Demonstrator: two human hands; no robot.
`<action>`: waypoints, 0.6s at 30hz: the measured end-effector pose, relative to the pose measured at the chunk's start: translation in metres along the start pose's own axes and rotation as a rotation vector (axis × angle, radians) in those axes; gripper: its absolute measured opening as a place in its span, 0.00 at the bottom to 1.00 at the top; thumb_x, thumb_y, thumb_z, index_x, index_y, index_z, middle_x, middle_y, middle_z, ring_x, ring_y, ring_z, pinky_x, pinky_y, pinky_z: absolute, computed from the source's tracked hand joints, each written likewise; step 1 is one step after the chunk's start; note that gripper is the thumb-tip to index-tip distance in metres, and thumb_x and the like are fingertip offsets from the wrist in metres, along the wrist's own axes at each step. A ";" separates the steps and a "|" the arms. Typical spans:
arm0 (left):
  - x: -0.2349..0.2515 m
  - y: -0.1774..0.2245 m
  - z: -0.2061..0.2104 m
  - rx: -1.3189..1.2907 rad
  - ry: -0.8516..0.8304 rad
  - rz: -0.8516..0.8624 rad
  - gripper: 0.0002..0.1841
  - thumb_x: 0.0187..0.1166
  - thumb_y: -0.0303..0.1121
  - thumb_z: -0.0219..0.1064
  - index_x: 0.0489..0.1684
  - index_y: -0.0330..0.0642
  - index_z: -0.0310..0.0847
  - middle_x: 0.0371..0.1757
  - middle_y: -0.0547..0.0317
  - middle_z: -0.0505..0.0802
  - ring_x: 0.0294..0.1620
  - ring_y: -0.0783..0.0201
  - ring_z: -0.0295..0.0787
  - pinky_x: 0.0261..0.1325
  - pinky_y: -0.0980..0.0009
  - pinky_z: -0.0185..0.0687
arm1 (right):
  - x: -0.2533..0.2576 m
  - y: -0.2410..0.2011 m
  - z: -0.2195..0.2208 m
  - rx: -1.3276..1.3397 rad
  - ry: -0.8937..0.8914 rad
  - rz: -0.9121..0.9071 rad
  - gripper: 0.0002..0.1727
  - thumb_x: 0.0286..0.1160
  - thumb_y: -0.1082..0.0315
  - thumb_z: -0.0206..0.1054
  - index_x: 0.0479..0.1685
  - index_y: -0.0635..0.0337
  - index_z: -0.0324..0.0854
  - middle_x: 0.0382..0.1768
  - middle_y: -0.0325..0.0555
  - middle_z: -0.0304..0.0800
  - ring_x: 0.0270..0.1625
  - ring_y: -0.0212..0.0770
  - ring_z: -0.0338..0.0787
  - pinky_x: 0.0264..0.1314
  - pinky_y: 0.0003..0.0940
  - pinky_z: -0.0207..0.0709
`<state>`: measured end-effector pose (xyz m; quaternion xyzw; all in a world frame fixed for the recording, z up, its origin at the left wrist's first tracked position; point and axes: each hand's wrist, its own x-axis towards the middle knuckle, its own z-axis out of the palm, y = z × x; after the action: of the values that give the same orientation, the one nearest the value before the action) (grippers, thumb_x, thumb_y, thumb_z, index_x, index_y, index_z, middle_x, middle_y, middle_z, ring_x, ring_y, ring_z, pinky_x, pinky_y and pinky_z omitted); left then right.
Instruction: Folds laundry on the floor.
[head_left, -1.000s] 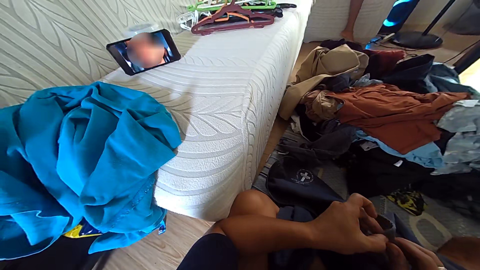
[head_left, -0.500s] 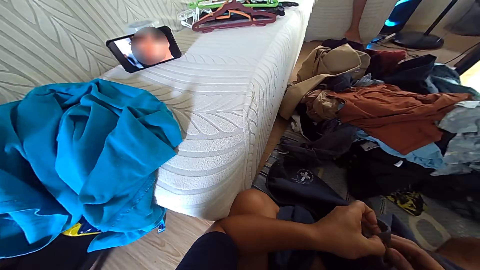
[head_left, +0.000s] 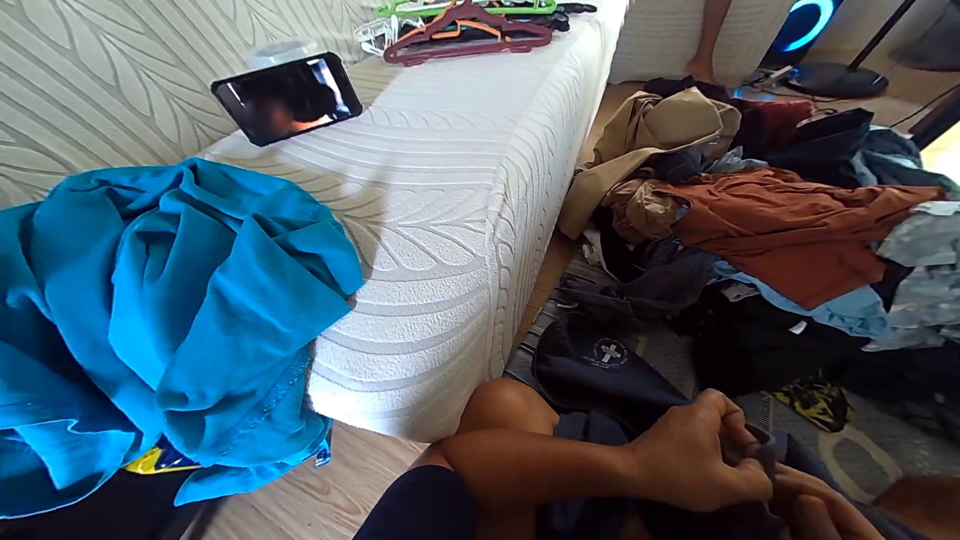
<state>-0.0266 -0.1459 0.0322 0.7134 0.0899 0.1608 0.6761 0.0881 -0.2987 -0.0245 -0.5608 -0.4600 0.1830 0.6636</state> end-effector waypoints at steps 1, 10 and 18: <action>-0.001 0.000 0.001 0.027 0.005 0.003 0.15 0.71 0.21 0.68 0.51 0.24 0.71 0.42 0.43 0.88 0.41 0.61 0.87 0.46 0.66 0.83 | -0.001 -0.001 0.000 -0.010 -0.011 0.012 0.10 0.89 0.62 0.61 0.51 0.40 0.89 0.54 0.15 0.91 0.57 0.17 0.87 0.62 0.18 0.81; -0.005 -0.006 0.006 0.048 -0.008 0.005 0.13 0.72 0.20 0.67 0.51 0.22 0.72 0.40 0.42 0.86 0.40 0.59 0.85 0.46 0.65 0.82 | -0.003 -0.007 0.001 0.050 -0.057 0.107 0.08 0.79 0.70 0.69 0.47 0.43 0.88 0.53 0.18 0.91 0.51 0.18 0.88 0.56 0.19 0.85; 0.004 -0.005 -0.004 0.088 -0.064 -0.087 0.17 0.75 0.25 0.71 0.54 0.24 0.72 0.39 0.44 0.85 0.38 0.60 0.84 0.44 0.64 0.81 | -0.007 0.003 0.008 -0.376 -0.012 -0.126 0.11 0.82 0.72 0.62 0.40 0.76 0.81 0.49 0.53 0.87 0.59 0.22 0.84 0.67 0.14 0.76</action>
<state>-0.0237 -0.1406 0.0280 0.7425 0.1062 0.1044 0.6531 0.0784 -0.2987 -0.0302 -0.6439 -0.5243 0.0552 0.5544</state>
